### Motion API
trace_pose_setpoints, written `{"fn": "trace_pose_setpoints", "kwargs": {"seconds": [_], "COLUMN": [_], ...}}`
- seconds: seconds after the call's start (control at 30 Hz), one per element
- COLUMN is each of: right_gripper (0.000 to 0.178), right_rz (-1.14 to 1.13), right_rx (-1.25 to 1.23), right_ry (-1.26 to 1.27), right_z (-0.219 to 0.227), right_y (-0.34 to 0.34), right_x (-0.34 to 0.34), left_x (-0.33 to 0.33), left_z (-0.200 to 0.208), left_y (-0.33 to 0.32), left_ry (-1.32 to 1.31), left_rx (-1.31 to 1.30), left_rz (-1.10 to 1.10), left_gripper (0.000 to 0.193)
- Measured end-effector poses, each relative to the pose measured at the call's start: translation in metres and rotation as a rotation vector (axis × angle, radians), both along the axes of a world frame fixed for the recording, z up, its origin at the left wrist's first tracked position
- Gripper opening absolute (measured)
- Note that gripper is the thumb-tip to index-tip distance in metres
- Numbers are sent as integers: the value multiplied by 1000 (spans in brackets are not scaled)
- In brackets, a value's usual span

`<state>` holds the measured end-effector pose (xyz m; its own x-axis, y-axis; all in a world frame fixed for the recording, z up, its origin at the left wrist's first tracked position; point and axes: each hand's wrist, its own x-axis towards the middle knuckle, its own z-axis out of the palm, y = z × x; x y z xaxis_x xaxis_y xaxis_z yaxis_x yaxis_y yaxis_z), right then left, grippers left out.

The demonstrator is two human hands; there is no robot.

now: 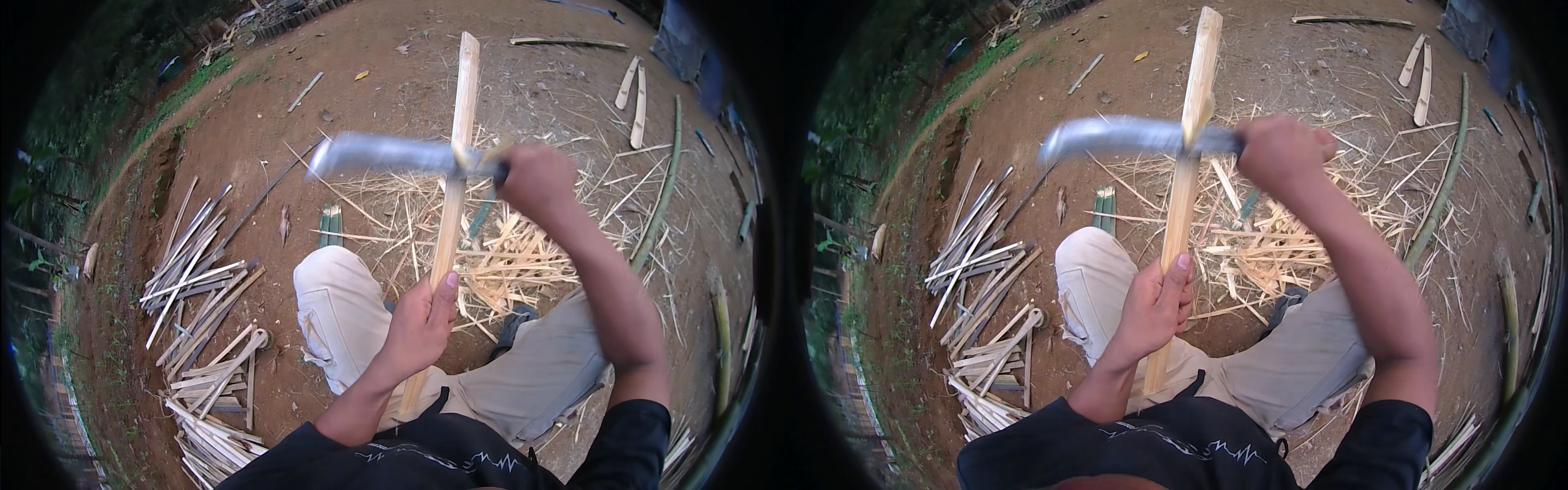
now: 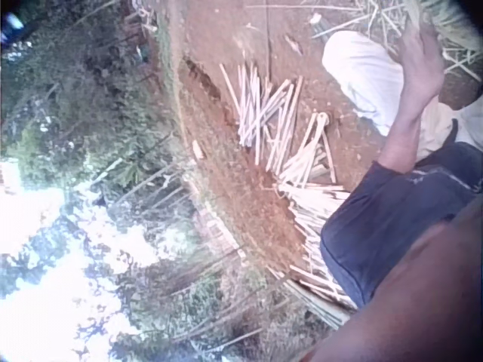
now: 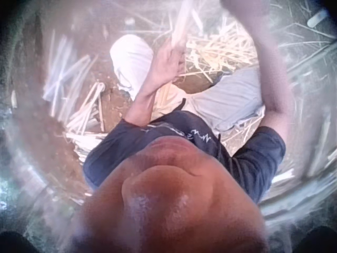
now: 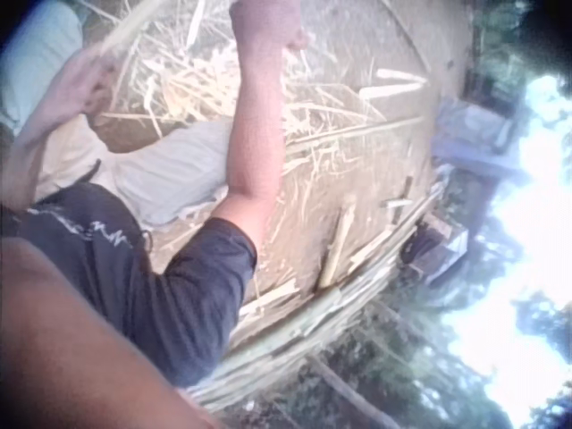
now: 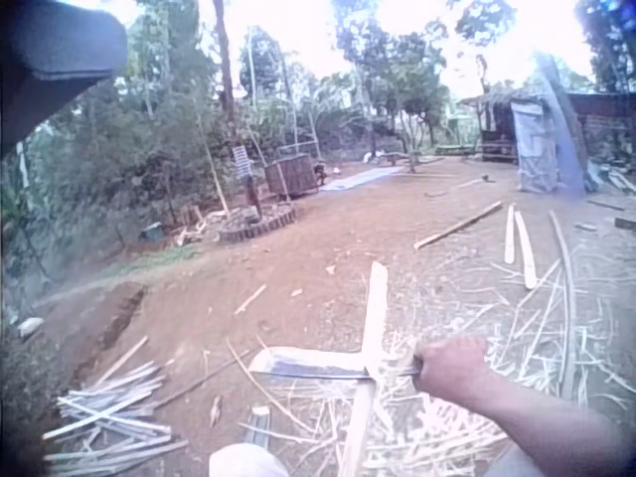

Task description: The person sits on the ground and uses a machete to shave the outer green layer off a long bamboo strip. They hold the strip in their left hand and repeatedly strike it with the machete in their right hand to remove the skin and smooth the surface.

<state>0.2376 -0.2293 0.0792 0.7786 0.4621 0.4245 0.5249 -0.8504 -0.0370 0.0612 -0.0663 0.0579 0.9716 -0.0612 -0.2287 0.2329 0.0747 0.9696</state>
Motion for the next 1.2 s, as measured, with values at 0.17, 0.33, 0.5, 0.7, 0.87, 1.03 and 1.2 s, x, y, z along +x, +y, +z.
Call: {"fn": "trace_pose_setpoints", "kwargs": {"seconds": [0.17,0.33,0.5,0.7,0.87,1.03,1.2], "right_gripper": [13,14,19,20,14,18,20], "right_rz": [45,-226,111,-220,114,-121,-358], "right_rx": [-5,-37,-146,-84,-202,-133,-151], "right_ry": [206,332,181,471,-20,340,407], "right_z": [4,8,-12,8,-27,-8,12], "right_y": [13,8,23,21,14,29,-13], "right_x": [-28,13,-17,12,9,5,59], "left_x": [-1,-9,-15,-15,-32,-28,-49], "left_z": [-23,-16,-22,-20,-36,-58,-48], "left_y": [-1,6,8,11,12,9,17], "left_ry": [-8,71,161,204,134,118,94], "left_rx": [28,8,-97,-107,-64,-19,-52], "left_rz": [17,-25,73,27,-12,-1,-60], "left_gripper": [34,33,34,34,33,31,30]}}
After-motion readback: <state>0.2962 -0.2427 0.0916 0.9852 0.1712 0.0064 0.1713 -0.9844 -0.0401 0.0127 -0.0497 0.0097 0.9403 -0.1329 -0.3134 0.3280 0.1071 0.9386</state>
